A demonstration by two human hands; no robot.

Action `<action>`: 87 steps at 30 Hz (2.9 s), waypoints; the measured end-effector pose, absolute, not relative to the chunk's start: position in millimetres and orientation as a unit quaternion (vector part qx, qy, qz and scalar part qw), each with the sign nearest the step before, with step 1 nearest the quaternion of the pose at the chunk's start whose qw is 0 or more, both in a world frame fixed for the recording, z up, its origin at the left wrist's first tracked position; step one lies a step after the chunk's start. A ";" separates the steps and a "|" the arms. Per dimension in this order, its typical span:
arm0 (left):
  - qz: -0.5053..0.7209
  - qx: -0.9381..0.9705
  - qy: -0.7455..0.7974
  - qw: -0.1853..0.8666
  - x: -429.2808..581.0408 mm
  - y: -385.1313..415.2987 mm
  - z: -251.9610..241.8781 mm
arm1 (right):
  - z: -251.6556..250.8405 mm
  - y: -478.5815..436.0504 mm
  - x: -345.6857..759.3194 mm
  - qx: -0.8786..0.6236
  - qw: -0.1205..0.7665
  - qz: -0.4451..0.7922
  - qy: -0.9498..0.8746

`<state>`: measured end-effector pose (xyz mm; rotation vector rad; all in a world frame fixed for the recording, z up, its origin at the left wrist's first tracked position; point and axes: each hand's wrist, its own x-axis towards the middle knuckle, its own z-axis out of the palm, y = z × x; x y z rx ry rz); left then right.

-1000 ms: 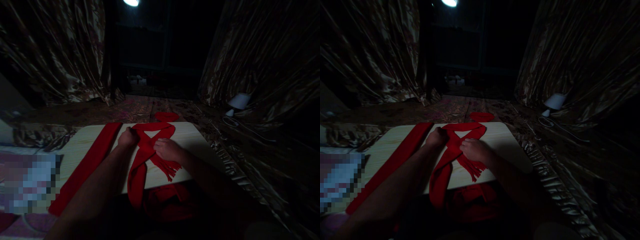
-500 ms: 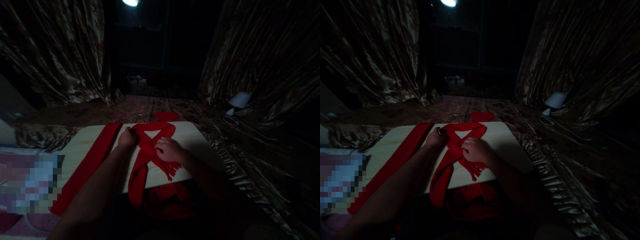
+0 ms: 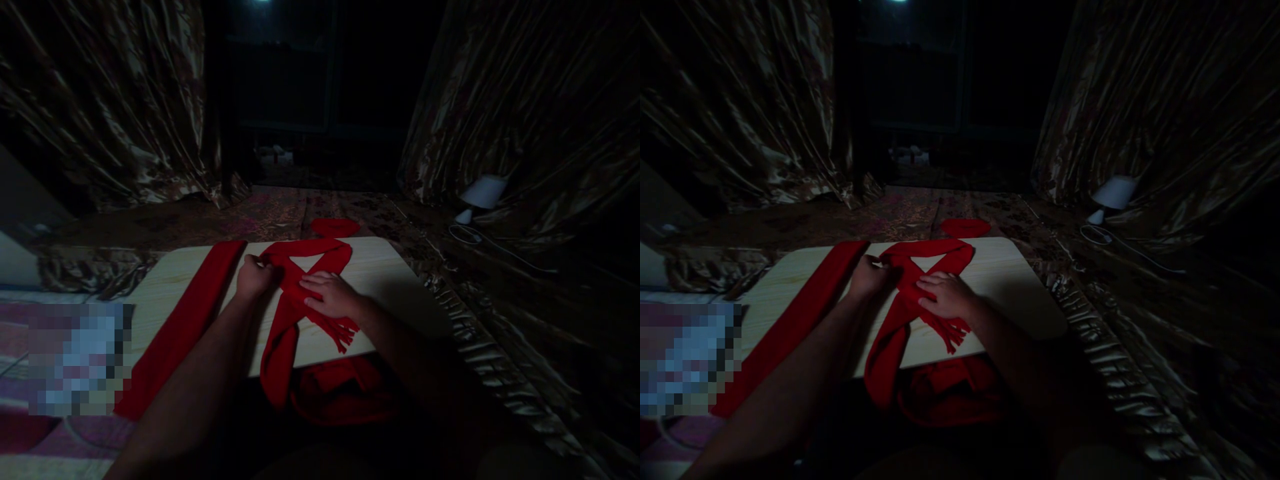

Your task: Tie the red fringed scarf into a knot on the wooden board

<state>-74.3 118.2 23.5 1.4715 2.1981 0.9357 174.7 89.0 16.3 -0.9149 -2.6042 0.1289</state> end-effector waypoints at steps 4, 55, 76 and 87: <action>0.307 0.561 0.744 0.196 -65.7 101.8 31.2 | 15.1 88.0 174.6 -0.333 0.188 0.050 -0.923; 0.431 0.842 0.288 0.152 -39.8 62.9 10.4 | 65.9 21.8 174.1 -0.368 0.061 -0.040 -0.927; 0.163 0.865 0.462 0.105 -11.9 66.5 44.2 | 71.0 11.9 159.5 -0.534 0.178 -0.014 -0.826; 0.231 0.730 0.533 0.360 -17.9 91.5 42.4 | 32.9 -25.1 131.7 -0.592 0.308 0.516 -0.536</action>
